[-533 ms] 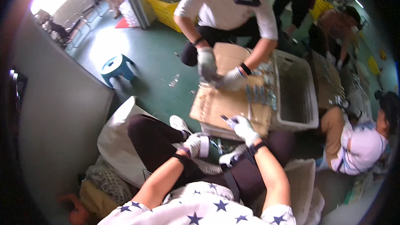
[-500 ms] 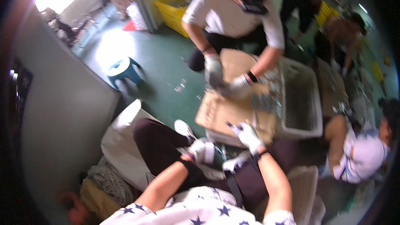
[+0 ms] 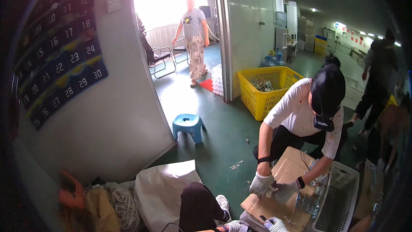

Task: Assembling and packaging metal clips/fasteners into rows and then into a container.

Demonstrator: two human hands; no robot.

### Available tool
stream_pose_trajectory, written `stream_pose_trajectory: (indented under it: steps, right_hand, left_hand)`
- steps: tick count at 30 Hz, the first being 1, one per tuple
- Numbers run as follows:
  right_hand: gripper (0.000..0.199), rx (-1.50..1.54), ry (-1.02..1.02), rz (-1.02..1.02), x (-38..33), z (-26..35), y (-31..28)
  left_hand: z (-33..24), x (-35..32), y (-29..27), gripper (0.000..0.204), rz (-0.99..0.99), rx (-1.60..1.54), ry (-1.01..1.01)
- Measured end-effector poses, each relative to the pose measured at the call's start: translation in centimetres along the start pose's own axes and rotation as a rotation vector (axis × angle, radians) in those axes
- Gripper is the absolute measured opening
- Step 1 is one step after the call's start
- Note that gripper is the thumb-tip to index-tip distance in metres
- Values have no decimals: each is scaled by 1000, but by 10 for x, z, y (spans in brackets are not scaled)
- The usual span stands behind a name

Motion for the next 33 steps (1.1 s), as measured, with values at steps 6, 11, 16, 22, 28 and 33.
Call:
stream_pose_trajectory:
  steps: [6, 11, 16, 22, 28, 33]
  right_hand:
    - [17, -390, -362, 80, 6, 0, 12]
    - [20, -416, -361, 121, 5, -12, 19]
    - [29, 91, 166, -7, 3, 16, -8]
    - [20, 155, 296, -47, -9, -21, 1]
    - [25, 88, 209, -61, 3, -30, 2]
    - [36, 40, 81, -172, 10, -22, -14]
  left_hand:
    - [-3, -15, -11, 32, 120, -602, 79]
    - [17, 4, 0, 29, 209, -1097, 38]
    - [56, 22, 30, 29, 207, -1293, 109]
    - [71, 2, 40, 16, 149, -1188, -491]
    - [86, 11, 8, 24, -130, -843, -123]
    - [21, -14, -22, 15, -68, -1433, -559]
Point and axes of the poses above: each hand's wrist, its own x-axis towards the middle knuckle, its own y-axis out of the palm, z = x × y, the point moved 9 cm from there along x, towards the middle knuckle, and after that the axes turned 13 degrees about -y, right-handed, at the moved point
